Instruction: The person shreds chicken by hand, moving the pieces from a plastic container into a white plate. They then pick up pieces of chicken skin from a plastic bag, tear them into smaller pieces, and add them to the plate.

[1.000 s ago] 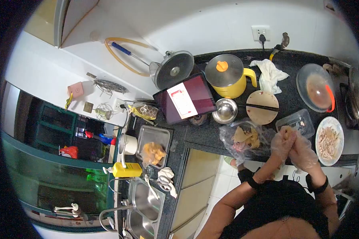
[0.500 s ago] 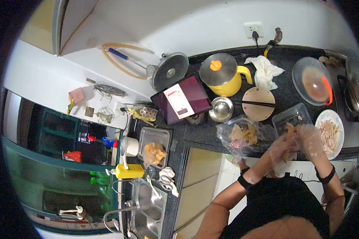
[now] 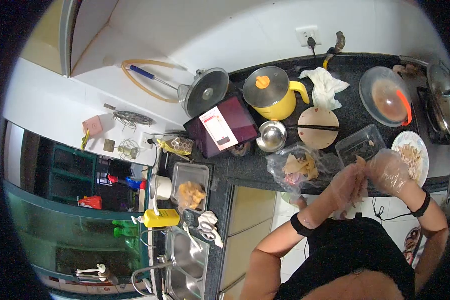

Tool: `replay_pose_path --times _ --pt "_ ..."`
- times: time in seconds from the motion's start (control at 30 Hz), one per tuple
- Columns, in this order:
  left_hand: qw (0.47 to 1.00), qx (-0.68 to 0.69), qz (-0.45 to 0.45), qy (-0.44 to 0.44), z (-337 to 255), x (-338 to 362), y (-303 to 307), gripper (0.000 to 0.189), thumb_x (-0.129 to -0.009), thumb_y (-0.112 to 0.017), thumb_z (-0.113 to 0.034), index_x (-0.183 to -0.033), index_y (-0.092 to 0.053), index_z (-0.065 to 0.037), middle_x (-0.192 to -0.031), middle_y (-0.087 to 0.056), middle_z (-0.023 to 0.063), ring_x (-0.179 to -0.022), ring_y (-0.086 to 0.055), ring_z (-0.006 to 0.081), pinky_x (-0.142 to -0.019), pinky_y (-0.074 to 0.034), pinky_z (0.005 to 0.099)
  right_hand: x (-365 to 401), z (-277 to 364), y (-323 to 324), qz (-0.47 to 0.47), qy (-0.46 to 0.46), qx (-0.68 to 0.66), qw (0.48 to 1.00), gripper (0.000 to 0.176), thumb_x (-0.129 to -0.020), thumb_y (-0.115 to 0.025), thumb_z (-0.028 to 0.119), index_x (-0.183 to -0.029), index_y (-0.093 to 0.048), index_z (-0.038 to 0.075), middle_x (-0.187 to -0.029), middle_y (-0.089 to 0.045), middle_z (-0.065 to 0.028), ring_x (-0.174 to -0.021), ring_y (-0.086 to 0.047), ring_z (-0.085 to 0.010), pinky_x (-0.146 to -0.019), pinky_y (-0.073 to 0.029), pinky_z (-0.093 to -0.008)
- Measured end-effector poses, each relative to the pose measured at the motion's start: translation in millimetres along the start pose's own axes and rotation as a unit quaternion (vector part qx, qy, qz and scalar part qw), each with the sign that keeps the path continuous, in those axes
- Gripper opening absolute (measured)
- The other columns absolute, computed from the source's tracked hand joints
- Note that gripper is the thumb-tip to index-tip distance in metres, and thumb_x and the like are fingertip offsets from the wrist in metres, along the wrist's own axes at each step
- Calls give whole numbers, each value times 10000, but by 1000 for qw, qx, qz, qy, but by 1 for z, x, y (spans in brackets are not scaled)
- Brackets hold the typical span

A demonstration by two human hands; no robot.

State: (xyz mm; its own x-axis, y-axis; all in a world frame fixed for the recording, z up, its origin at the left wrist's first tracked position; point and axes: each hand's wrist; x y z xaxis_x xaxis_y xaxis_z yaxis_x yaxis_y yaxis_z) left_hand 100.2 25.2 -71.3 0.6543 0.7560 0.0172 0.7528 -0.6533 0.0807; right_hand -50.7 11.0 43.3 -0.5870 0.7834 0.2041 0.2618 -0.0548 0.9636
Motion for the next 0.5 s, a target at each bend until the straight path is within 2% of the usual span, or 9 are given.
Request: replay_pose_path --times 0.03,0.07,0.1,0.23,0.3,0.33,0.4,0.43,0.5 --pt "1000 1 -2 0 -5 1 2 355 -867 -429 -380 -1097 -511 -123 -901 -538 -13 -778 -489 102 -650 -406 233 -2 1 -1 1 2 1 1000 61 -674 -541 158 -678 -580 111 -615 -547 -33 -648 -554 -212 -597 -421 -329" --pt "953 268 -29 136 -25 1 6 335 -866 -418 -405 -1031 -527 -134 -830 -528 -22 -721 -480 102 -606 -394 233 -4 2 -2 -15 29 -7 999 91 -679 -539 163 -715 -588 96 -655 -558 -41 -677 -556 -217 -628 -423 -334" --pt "818 511 -53 259 -36 1 9 330 -865 -408 -429 -964 -544 -145 -760 -518 -31 -663 -472 103 -561 -383 232 -6 4 -3 -29 56 -16 998 126 -684 -537 168 -753 -595 81 -694 -568 -49 -706 -557 -223 -659 -425 -339" --pt "815 499 -99 276 -27 0 20 377 -860 -362 -509 -856 -528 -171 -651 -483 -31 -538 -448 104 -452 -356 242 -14 7 7 -193 112 130 966 160 -695 -529 170 -797 -584 60 -785 -573 -59 -789 -555 -212 -705 -415 -334" --pt "748 568 -40 342 -30 0 32 417 -845 -335 -559 -787 -499 -180 -568 -447 -36 -424 -400 108 -356 -305 243 -15 8 11 -143 148 140 969 297 -754 -488 184 -1027 -516 69 -1001 -553 -107 -975 -502 -207 -817 -373 -338" --pt "749 567 -38 342 -30 1 31 417 -845 -335 -559 -787 -499 -180 -568 -447 -36 -424 -400 108 -356 -305 243 -17 8 8 -143 146 140 969 297 -754 -488 184 -1027 -516 69 -1001 -553 -107 -975 -502 -207 -817 -373 -338" --pt "704 636 -46 313 -29 0 27 414 -849 -323 -553 -762 -484 -181 -510 -401 -48 -370 -368 113 -306 -277 244 -25 6 1 38 125 -7 991 260 -738 -491 182 -963 -536 61 -942 -570 -111 -913 -536 -211 -773 -408 -360" --pt "705 636 -45 312 -29 2 28 414 -849 -323 -553 -762 -484 -181 -510 -401 -48 -370 -368 113 -306 -277 244 -28 6 3 38 124 -5 992 260 -738 -491 182 -963 -536 61 -942 -570 -111 -913 -536 -211 -773 -408 -360" --pt "722 633 -29 278 -30 4 31 367 -865 -327 -509 -748 -469 -191 -503 -399 -54 -392 -400 104 -323 -319 233 -37 5 8 134 99 -35 985 186 -722 -498 183 -854 -555 64 -800 -587 -92 -760 -581 -221 -634 -447 -367"
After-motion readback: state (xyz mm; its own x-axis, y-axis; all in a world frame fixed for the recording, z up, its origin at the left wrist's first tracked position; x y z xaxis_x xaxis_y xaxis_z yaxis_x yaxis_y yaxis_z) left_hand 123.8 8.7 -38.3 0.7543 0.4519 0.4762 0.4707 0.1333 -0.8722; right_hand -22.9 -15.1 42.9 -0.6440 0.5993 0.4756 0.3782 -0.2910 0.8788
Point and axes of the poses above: each hand's wrist, its own x-axis away from the middle knuckle, its own y-axis out of the back of the hand, z = x × y
